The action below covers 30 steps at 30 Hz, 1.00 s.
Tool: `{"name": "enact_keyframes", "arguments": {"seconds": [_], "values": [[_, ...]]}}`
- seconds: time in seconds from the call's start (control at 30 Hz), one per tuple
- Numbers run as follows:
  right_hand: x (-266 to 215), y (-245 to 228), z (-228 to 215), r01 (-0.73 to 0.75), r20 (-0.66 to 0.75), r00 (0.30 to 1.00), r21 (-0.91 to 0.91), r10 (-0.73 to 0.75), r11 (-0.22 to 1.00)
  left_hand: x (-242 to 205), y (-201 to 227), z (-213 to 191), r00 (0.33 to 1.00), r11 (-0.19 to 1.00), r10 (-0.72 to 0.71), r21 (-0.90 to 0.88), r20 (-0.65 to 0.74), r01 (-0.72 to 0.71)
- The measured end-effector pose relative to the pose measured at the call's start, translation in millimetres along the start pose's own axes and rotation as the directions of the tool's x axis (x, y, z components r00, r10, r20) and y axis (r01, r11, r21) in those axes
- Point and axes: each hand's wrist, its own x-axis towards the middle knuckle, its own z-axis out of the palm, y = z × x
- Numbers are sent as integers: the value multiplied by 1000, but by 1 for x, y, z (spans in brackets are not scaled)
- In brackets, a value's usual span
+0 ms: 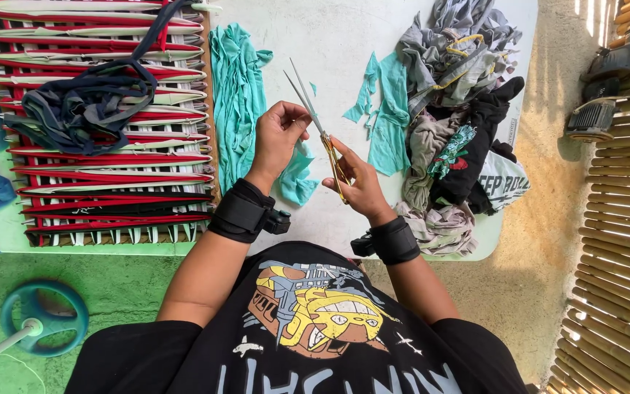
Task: The person prepares fabric strips by holding a piece of fabric with one hand and cutting it with scissors held in the other hand, then shifting and straightening the fabric with both hands before cutting again. The process is repeated until the fabric is cut into strips.
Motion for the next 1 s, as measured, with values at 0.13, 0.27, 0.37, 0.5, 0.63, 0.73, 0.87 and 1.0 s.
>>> {"name": "enact_keyframes", "arguments": {"seconds": [0.13,0.27,0.37,0.5,0.63,0.73,0.87,1.0], "values": [[-2,3,-1,-7,-8,1000,9,7,1000,0,3,4,1000,1000,-5,6,6,5],[-4,7,-2,-28,-15,999,16,28,999,-1,10,6,999,999,-35,23,6,35],[-6,18,-3,-57,-38,998,19,58,998,2,-6,1,1000,994,25,110,-1,-25],[-5,33,-4,-103,-104,988,115,115,988,6,-27,-11,1000,999,21,39,20,-22],[-1,27,-9,-75,-108,988,265,107,961,-5,-1,-14,988,986,-111,-113,106,123],[10,26,-10,-3,-117,992,341,46,940,-15,25,-11,951,962,-146,-185,272,201],[28,3,-4,20,-130,991,405,35,914,-22,31,-7,934,1000,-8,-20,357,16],[45,6,9,48,-171,985,456,35,889,-29,36,-2,924,996,-82,-2,372,89]]}}
